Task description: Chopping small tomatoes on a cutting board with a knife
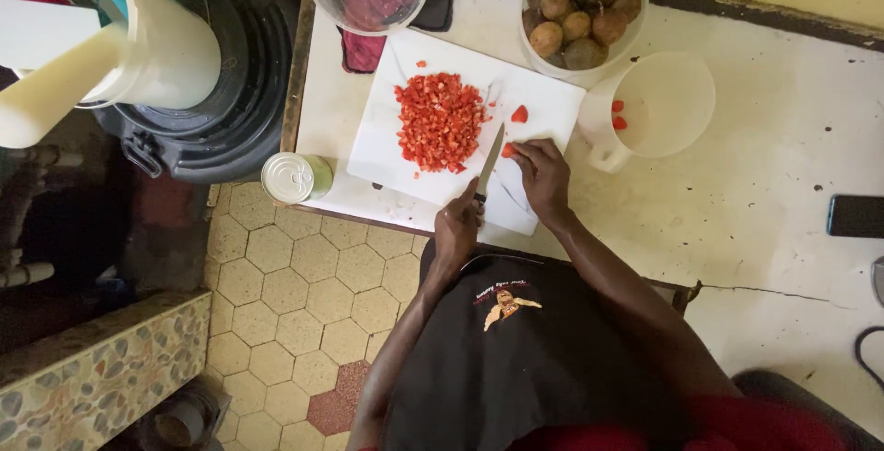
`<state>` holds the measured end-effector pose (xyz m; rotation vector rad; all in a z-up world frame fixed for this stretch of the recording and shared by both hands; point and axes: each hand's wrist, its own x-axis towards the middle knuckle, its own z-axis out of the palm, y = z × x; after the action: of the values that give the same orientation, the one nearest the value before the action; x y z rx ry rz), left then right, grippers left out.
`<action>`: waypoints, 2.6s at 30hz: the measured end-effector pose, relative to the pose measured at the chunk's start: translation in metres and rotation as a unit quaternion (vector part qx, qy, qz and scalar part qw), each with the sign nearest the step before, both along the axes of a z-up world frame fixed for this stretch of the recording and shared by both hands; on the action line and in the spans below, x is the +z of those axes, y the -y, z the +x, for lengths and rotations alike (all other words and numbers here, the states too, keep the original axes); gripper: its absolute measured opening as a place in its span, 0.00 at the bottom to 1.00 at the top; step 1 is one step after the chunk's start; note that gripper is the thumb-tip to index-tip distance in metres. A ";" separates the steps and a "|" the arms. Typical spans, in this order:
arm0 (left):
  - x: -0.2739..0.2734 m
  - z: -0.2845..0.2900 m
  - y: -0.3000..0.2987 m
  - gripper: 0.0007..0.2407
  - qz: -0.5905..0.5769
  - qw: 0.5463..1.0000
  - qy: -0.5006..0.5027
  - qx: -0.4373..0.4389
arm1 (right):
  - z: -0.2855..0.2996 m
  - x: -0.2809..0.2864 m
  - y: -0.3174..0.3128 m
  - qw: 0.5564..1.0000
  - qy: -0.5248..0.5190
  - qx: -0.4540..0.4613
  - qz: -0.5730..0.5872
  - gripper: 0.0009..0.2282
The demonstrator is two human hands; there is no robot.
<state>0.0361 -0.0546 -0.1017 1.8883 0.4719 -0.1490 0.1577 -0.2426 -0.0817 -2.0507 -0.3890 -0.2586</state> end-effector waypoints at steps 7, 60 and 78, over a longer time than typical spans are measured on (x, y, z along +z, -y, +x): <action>0.021 0.002 0.001 0.22 -0.001 1.000 -0.019 -0.014 | 0.000 -0.009 -0.002 0.999 0.037 -0.012 -0.003 0.08; -0.005 -0.027 -0.018 0.27 0.155 0.977 0.119 -0.083 | 0.002 -0.012 -0.008 0.997 0.077 -0.016 -0.004 0.07; 0.007 -0.016 -0.015 0.25 0.158 0.969 0.167 -0.089 | 0.000 -0.009 -0.010 0.998 0.043 -0.028 0.028 0.07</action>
<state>0.0197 -0.0392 -0.0947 2.2150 0.0962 0.1344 0.1575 -0.2323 -0.0909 -2.0010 -0.3742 -0.3893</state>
